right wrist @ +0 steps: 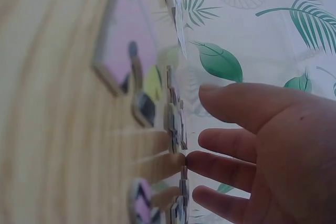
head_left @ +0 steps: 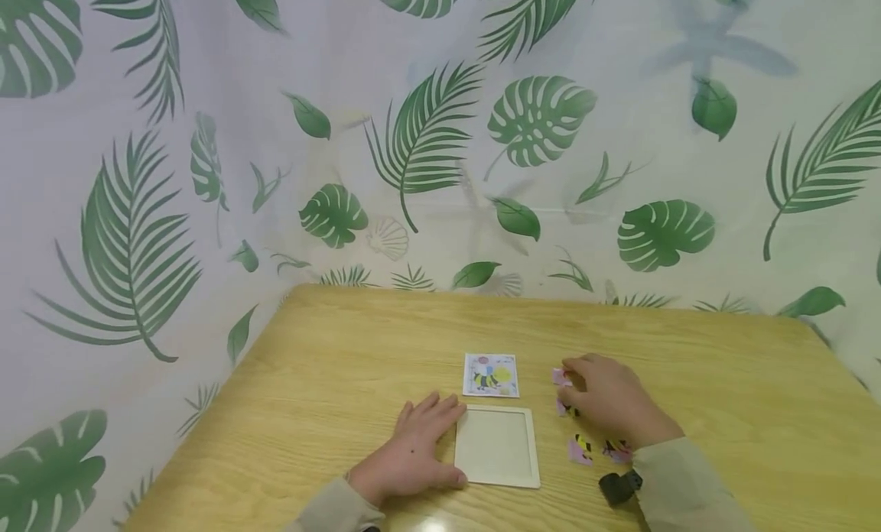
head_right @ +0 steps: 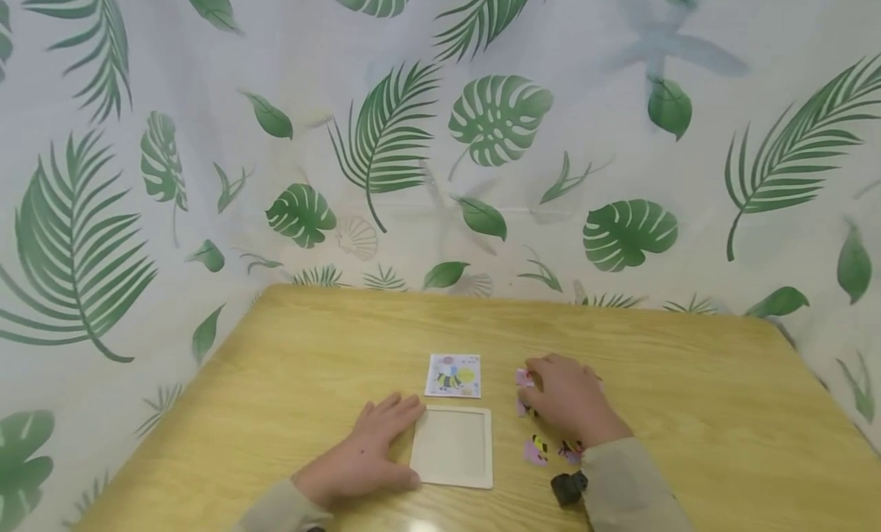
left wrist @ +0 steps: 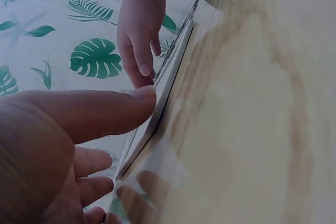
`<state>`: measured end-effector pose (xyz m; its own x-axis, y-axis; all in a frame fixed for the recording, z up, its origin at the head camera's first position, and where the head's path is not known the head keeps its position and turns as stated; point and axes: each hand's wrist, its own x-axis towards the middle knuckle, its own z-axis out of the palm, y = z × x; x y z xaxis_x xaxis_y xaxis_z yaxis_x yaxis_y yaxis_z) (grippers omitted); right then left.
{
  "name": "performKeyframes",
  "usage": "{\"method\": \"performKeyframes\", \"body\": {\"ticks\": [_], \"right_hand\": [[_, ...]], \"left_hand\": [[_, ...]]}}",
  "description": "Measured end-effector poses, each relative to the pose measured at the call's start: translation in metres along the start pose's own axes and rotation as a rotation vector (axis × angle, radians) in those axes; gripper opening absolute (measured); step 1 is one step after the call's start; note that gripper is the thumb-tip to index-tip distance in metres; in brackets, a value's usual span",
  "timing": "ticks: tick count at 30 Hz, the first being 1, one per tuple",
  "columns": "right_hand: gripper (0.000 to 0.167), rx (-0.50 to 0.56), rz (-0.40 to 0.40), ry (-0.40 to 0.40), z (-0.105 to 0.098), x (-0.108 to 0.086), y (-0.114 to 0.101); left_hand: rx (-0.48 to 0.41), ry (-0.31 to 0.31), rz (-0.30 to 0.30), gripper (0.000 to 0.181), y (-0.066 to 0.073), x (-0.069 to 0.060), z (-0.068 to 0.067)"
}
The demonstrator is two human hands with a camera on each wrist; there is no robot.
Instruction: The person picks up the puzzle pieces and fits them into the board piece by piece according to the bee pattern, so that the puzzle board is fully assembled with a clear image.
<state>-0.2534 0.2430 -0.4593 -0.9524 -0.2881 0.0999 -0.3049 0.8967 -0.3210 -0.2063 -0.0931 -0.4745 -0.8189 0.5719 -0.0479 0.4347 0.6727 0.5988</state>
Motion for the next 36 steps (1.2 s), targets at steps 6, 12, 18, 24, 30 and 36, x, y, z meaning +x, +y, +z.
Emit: {"method": "performKeyframes", "body": {"ticks": [6,12,18,24,30,36], "right_hand": [[0.048,-0.040,0.020,0.004,0.001,0.003,0.003],[0.043,-0.079,0.037,0.038,0.002,0.005,0.000],[0.042,-0.074,0.044,0.046,0.004,0.004,-0.001],[0.042,-0.093,0.038,0.052,0.007,0.003,-0.002],[0.039,-0.102,0.019,0.099,0.010,0.009,-0.005],[0.040,-0.069,0.030,0.124,0.013,0.002,0.000]], "left_hand": [[0.008,-0.010,-0.002,0.095,0.004,0.003,-0.002],[0.016,-0.010,0.006,0.092,0.002,0.003,-0.004],[0.018,-0.010,0.001,0.090,-0.001,0.004,-0.003],[0.006,-0.014,-0.006,0.091,0.000,0.000,0.002],[-0.008,-0.005,-0.012,0.091,-0.002,-0.002,-0.001],[-0.035,-0.027,-0.012,0.087,0.000,0.000,0.001]]}}
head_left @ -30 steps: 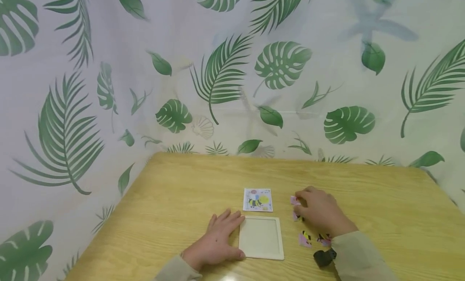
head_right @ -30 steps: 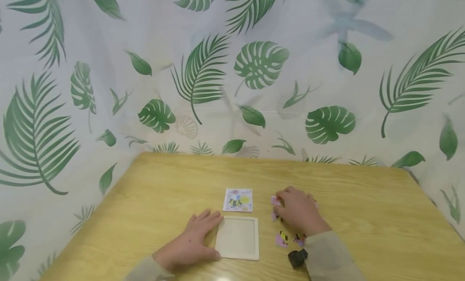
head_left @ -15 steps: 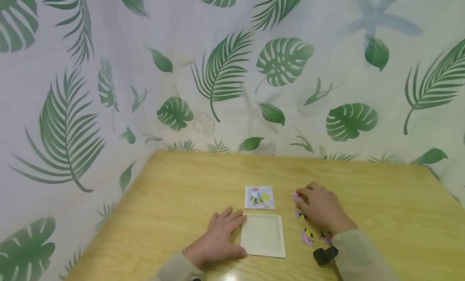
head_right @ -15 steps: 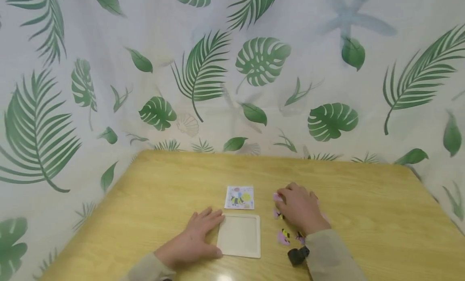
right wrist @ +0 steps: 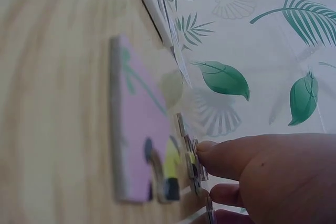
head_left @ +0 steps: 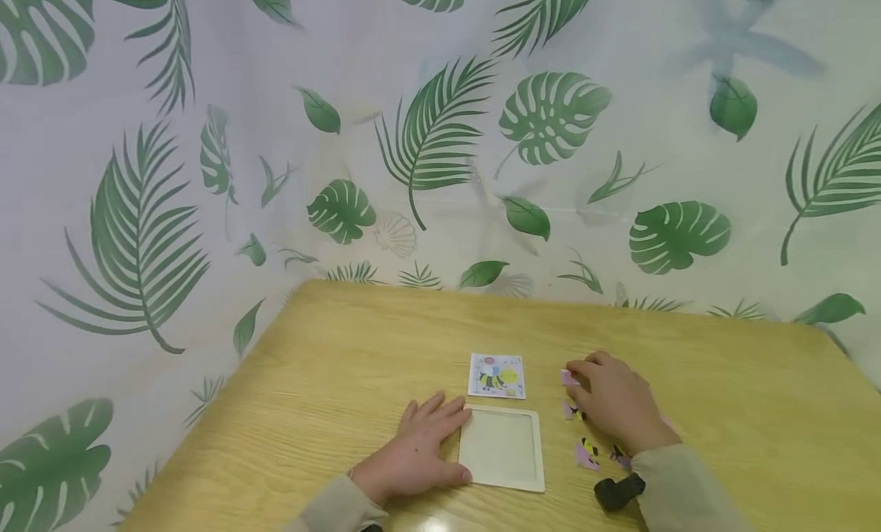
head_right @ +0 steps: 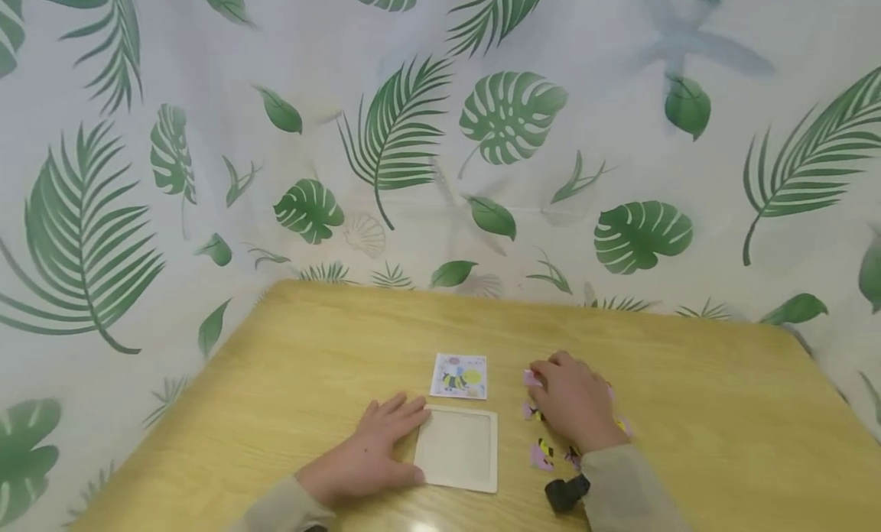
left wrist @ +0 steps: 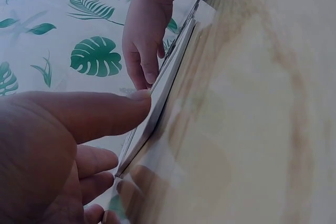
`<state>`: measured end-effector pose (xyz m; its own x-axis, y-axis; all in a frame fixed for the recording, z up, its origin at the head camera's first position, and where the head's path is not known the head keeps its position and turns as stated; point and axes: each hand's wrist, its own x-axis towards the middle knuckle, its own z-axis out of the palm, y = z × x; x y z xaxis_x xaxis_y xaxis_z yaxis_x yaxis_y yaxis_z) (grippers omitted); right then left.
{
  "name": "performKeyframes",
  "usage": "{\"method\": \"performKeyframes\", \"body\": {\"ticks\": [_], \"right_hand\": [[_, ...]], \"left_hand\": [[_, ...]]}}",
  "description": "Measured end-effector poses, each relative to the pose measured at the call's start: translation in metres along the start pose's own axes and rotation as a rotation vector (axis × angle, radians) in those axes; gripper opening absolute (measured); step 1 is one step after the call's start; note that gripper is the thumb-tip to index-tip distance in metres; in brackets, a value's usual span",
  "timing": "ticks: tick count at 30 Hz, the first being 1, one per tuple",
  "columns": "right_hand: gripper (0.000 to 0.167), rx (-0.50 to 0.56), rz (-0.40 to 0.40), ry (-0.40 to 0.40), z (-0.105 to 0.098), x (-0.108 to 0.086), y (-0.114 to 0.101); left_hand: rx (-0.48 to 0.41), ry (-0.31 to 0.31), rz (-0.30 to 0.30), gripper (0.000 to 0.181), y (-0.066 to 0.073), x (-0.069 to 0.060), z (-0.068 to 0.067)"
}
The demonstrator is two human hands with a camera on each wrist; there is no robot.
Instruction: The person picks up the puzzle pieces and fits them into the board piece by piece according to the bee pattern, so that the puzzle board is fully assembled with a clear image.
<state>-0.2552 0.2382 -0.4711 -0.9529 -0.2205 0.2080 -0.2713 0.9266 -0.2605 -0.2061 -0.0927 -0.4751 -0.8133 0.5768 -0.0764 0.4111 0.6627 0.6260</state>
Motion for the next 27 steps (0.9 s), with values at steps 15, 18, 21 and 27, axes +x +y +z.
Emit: {"method": "performKeyframes", "body": {"ticks": [15,18,21,27], "right_hand": [[0.031,-0.044,0.002,0.041,-0.0039,-0.0024,-0.0042],[0.031,-0.038,0.013,0.046,-0.0051,-0.0012,-0.0048],[0.029,-0.018,0.021,0.046,-0.0035,-0.0007,-0.0048],[0.025,-0.004,0.034,0.069,0.0009,0.0007,-0.0054]], "left_hand": [[0.017,0.013,0.006,0.089,0.0045,-0.0003,0.0005],[0.026,0.013,0.014,0.089,0.0046,0.0004,-0.0008],[0.032,0.007,0.006,0.090,0.0042,0.0003,-0.0012],[0.039,-0.005,-0.003,0.091,0.0033,-0.0005,-0.0007]]}}
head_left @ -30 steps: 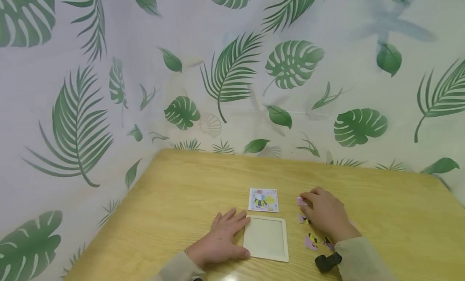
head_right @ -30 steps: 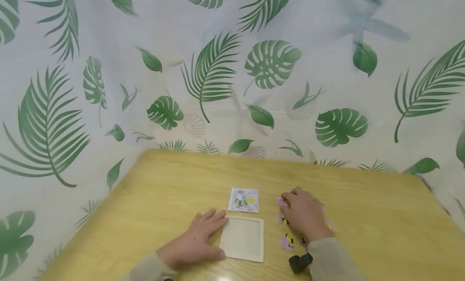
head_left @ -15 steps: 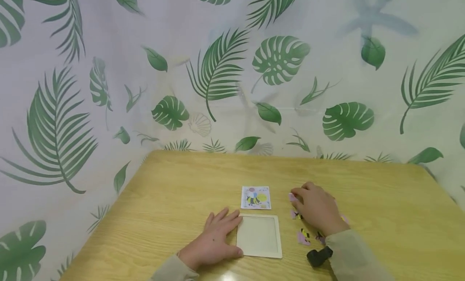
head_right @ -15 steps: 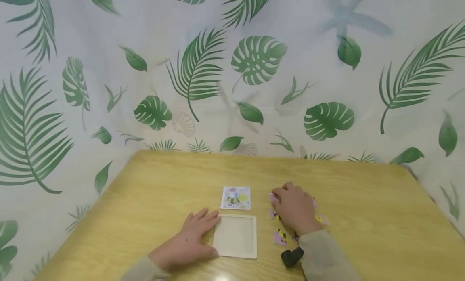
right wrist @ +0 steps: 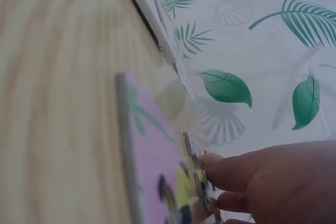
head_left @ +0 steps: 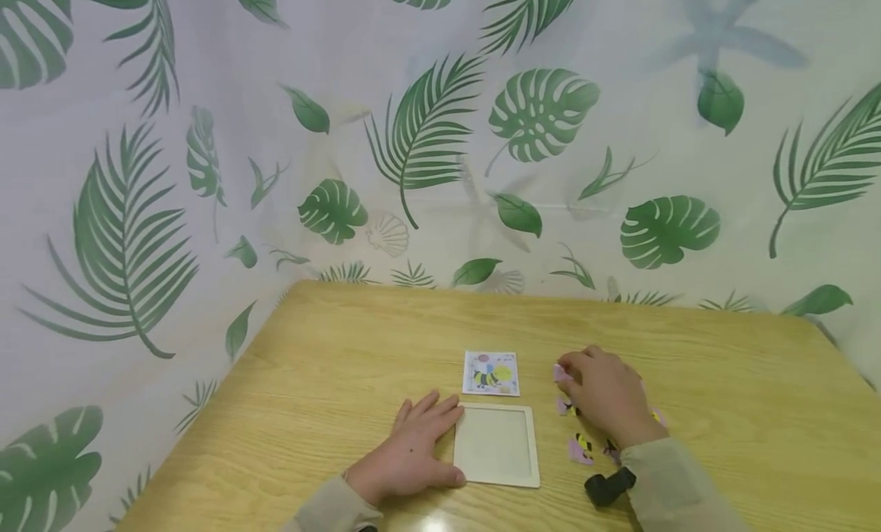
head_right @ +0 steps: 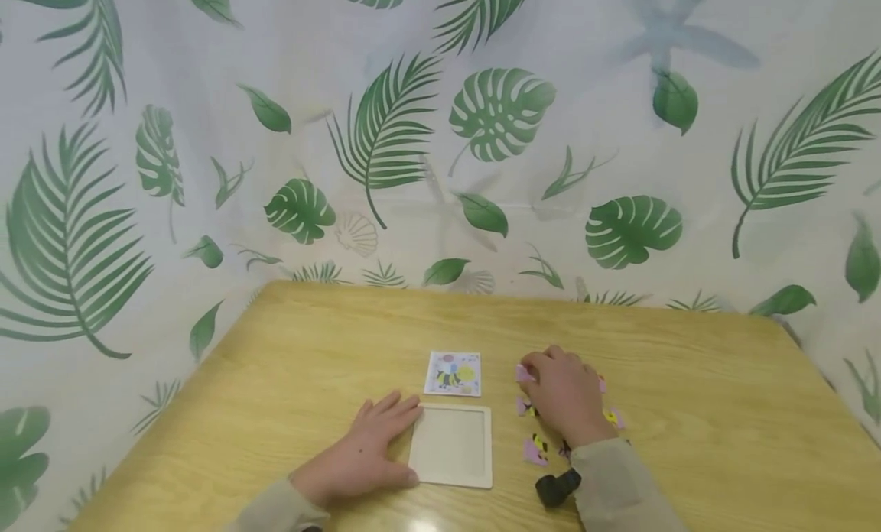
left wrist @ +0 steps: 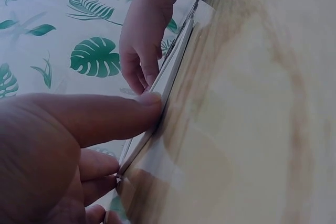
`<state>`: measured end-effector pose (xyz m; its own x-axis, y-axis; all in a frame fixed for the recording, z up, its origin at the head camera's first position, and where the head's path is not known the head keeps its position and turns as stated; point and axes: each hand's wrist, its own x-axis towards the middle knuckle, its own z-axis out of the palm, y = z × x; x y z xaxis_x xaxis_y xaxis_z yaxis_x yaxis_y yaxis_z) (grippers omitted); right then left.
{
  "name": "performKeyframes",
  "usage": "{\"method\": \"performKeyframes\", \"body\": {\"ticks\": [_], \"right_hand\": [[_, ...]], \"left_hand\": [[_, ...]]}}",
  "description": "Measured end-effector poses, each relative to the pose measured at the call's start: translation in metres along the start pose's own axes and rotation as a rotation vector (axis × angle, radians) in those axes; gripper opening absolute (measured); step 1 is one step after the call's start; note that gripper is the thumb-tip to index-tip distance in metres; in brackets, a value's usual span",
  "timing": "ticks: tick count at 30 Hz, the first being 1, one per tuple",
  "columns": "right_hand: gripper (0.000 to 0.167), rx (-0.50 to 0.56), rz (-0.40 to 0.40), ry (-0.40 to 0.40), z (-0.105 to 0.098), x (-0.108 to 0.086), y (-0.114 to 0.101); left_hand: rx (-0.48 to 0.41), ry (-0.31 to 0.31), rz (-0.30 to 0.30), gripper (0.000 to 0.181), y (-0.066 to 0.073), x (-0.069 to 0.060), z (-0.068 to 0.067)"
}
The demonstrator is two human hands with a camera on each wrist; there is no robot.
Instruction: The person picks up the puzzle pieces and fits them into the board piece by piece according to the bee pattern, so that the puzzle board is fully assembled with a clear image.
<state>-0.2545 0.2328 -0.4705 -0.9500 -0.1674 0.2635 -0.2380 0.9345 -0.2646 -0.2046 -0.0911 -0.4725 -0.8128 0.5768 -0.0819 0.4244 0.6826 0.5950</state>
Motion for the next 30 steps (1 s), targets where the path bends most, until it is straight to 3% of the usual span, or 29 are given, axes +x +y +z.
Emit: {"method": "performKeyframes", "body": {"ticks": [8,17,24,30], "right_hand": [[0.023,0.033,0.003,0.057,0.0021,0.0039,0.0030],[0.023,0.045,0.006,0.063,0.0070,0.0029,0.0062],[0.010,0.051,-0.004,0.114,0.0089,0.0022,0.0066],[0.012,0.173,0.024,0.089,0.0059,0.0019,-0.0021]], "left_hand": [[0.022,0.013,0.014,0.091,0.0009,0.0013,-0.0004],[0.027,0.009,0.023,0.091,-0.0015,0.0008,0.0004],[0.026,0.006,0.022,0.091,-0.0020,0.0002,0.0010],[0.014,-0.002,0.001,0.091,-0.0019,0.0002,0.0007]]}}
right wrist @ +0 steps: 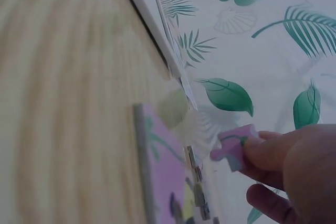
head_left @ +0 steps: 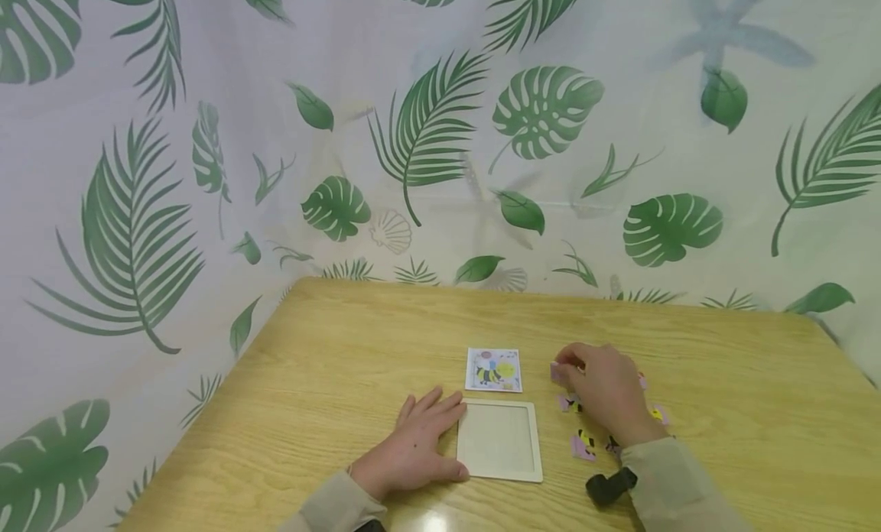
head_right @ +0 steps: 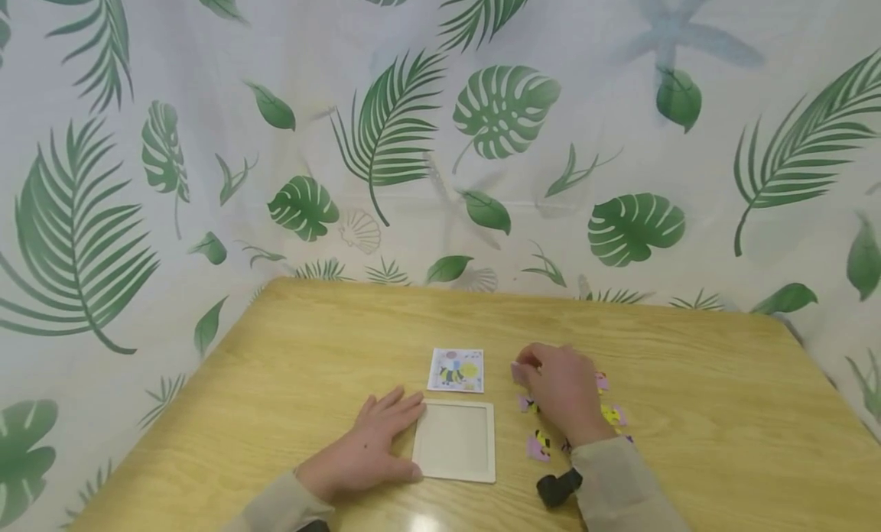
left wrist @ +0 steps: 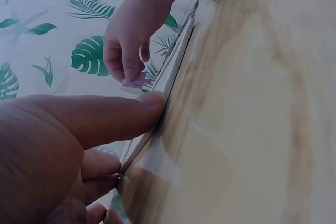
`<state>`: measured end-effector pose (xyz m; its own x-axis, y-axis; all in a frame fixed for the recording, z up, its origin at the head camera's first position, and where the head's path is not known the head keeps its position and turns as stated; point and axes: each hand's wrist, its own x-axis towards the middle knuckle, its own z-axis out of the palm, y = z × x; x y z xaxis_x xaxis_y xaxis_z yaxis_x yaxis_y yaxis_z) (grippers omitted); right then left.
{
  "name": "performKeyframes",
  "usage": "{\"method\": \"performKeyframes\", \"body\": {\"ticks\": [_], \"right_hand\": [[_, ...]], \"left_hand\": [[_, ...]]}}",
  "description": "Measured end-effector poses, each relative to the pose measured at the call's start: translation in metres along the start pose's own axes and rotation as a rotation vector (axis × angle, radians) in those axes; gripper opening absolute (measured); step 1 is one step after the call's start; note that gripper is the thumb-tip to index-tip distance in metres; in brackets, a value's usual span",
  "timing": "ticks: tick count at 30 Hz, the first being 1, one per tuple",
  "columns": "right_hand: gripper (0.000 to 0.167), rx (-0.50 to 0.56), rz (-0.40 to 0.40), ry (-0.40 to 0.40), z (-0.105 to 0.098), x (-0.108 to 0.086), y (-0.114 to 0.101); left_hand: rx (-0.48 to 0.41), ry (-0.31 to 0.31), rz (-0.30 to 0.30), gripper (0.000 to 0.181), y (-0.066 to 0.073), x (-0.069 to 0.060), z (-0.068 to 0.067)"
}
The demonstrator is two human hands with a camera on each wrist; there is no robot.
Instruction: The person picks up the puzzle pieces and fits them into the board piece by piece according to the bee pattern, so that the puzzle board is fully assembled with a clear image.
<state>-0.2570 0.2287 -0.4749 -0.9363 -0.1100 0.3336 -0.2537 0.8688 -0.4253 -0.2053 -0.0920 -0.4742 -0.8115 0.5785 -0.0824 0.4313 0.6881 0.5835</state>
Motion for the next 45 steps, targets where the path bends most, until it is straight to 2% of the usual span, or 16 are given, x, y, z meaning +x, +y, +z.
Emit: {"method": "performKeyframes", "body": {"ticks": [3,8,16,22,31,38,45], "right_hand": [[0.014,0.119,0.039,-0.060,-0.004,-0.002,-0.008],[0.016,0.241,0.113,-0.153,-0.004,-0.006,-0.020],[0.017,0.282,0.144,-0.192,-0.003,-0.006,-0.041],[0.017,0.343,0.199,-0.243,-0.001,-0.008,-0.054],[0.006,0.445,0.245,-0.289,0.011,-0.010,-0.072],[0.006,0.403,0.184,-0.315,0.021,-0.009,-0.082],[0.006,0.307,0.126,-0.348,0.031,-0.007,-0.096]], "left_hand": [[-0.008,-0.002,0.003,0.091,0.001,0.000,0.001],[-0.011,-0.006,0.010,0.091,0.002,0.001,0.002],[0.005,0.001,0.004,0.091,0.003,0.002,0.000],[0.002,0.004,0.006,0.090,0.003,0.002,0.000],[0.012,0.009,0.000,0.089,0.000,0.003,0.002],[0.014,0.022,0.001,0.089,0.000,0.001,0.002],[0.007,0.022,0.012,0.089,0.001,0.000,0.001]]}}
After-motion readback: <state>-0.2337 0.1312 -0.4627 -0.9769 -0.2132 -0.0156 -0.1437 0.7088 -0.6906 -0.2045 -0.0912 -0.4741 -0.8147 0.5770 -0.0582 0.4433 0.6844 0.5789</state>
